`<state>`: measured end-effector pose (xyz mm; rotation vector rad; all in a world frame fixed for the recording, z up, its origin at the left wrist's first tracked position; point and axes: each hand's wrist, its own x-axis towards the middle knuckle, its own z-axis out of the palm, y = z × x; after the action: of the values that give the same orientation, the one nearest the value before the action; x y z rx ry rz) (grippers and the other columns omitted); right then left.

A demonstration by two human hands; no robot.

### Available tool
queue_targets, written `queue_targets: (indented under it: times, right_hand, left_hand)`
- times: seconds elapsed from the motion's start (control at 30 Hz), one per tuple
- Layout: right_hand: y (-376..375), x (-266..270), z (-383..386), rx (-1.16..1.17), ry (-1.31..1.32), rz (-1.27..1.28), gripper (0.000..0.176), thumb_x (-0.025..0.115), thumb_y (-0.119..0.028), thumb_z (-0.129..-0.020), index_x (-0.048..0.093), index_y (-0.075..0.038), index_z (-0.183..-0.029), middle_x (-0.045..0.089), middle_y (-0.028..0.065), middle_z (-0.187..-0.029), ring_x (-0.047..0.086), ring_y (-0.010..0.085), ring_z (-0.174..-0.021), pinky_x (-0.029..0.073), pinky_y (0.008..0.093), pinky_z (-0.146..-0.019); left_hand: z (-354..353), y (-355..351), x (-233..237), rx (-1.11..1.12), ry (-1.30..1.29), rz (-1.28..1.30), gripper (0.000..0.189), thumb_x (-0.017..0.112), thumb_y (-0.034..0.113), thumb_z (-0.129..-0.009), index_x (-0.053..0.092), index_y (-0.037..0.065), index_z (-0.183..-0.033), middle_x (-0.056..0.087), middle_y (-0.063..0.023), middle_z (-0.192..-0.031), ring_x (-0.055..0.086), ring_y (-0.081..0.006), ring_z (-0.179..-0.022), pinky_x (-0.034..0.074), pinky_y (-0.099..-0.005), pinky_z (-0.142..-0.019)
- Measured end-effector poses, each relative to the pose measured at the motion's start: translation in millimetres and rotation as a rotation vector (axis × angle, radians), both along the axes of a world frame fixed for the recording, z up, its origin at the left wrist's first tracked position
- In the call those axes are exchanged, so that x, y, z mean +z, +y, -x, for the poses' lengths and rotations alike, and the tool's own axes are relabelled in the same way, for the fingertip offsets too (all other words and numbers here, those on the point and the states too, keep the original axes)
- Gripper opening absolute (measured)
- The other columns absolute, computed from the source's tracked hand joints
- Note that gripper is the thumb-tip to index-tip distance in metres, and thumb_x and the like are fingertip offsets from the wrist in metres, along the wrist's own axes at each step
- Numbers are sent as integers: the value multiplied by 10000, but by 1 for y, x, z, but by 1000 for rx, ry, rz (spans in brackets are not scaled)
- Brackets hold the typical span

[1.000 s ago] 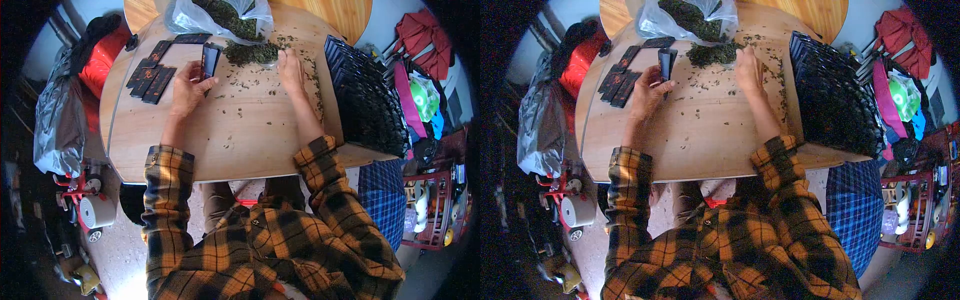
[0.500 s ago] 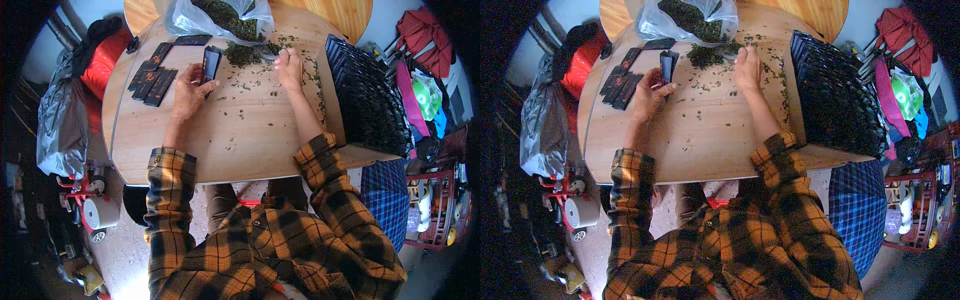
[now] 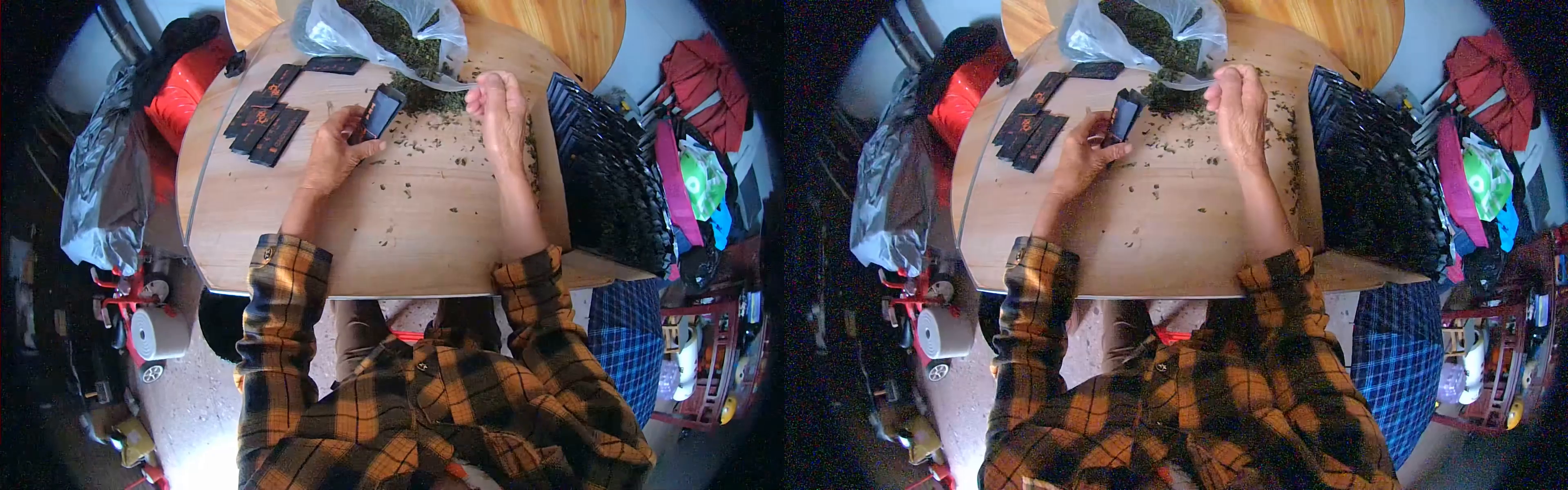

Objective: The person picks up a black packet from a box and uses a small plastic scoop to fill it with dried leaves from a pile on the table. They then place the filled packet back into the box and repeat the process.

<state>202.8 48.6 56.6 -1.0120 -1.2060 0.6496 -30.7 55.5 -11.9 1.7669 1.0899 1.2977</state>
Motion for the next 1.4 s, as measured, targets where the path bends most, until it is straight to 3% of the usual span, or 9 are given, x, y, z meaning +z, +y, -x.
queue_targets:
  times: [0.2,0.37,0.57,0.7,1.2,1.23,1.3,1.33,1.4]
  right_hand:
    - [-13,8,9,56,-228,-54,271,410,-241,-942,535,-3,-920,561,65,-687,519,128,-620,442,277,-592]
    - [-24,15,20,14,-537,-192,185,431,-173,-945,516,-9,-962,578,176,-742,592,326,-722,454,412,-671]
    - [-30,19,30,30,-746,-449,62,491,-73,-894,504,-15,-915,581,196,-807,573,389,-779,451,460,-686]
    - [-31,21,30,0,-778,-486,47,511,-45,-872,499,-18,-909,577,202,-801,572,394,-768,450,467,-677]
    - [-31,18,33,-38,-839,-585,150,557,8,-792,502,-47,-921,539,150,-810,532,363,-774,418,457,-695]
    - [-30,16,33,-32,-824,-571,114,541,-16,-822,508,-44,-927,542,153,-821,534,362,-780,424,451,-701]
    - [-30,15,30,-33,-808,-553,84,525,-40,-851,514,-42,-934,544,156,-832,535,362,-787,430,444,-706]
    - [-28,17,26,-80,-703,-516,73,499,-76,-884,517,-33,-940,555,176,-825,544,377,-783,435,449,-704]
    - [-22,19,13,-129,-600,-481,103,473,-111,-917,520,-25,-947,567,197,-818,552,392,-778,440,453,-701]
  left_hand:
    - [-2,-5,4,-19,14,-18,553,842,170,-618,585,-22,-1069,643,-121,-935,594,-206,-888,466,-325,-821]
    - [-3,-10,12,-15,61,-7,552,841,177,-611,587,-19,-1060,641,-126,-931,595,-214,-887,466,-328,-823]
    - [-2,-10,13,-3,122,-9,605,849,193,-603,575,-26,-1096,638,-145,-978,600,-235,-930,463,-337,-852]
    - [-1,-10,14,21,163,25,677,857,202,-593,550,-42,-1145,633,-170,-1029,601,-259,-976,461,-349,-880]
    - [0,-5,7,19,132,26,674,858,193,-592,549,-36,-1146,633,-170,-1045,601,-256,-989,465,-343,-880]
    - [1,-4,6,20,134,25,674,858,193,-592,549,-36,-1146,633,-170,-1045,601,-256,-989,465,-343,-880]
    - [1,-4,4,15,137,-1,587,842,201,-647,563,-1,-1122,619,-68,-965,567,-154,-899,464,-313,-823]
    - [0,-4,4,11,137,-2,587,842,201,-647,563,-1,-1122,619,-68,-965,567,-154,-899,464,-313,-823]
    - [1,-3,3,-1,72,37,641,851,200,-605,563,-37,-1127,638,-156,-1021,604,-242,-964,470,-338,-862]
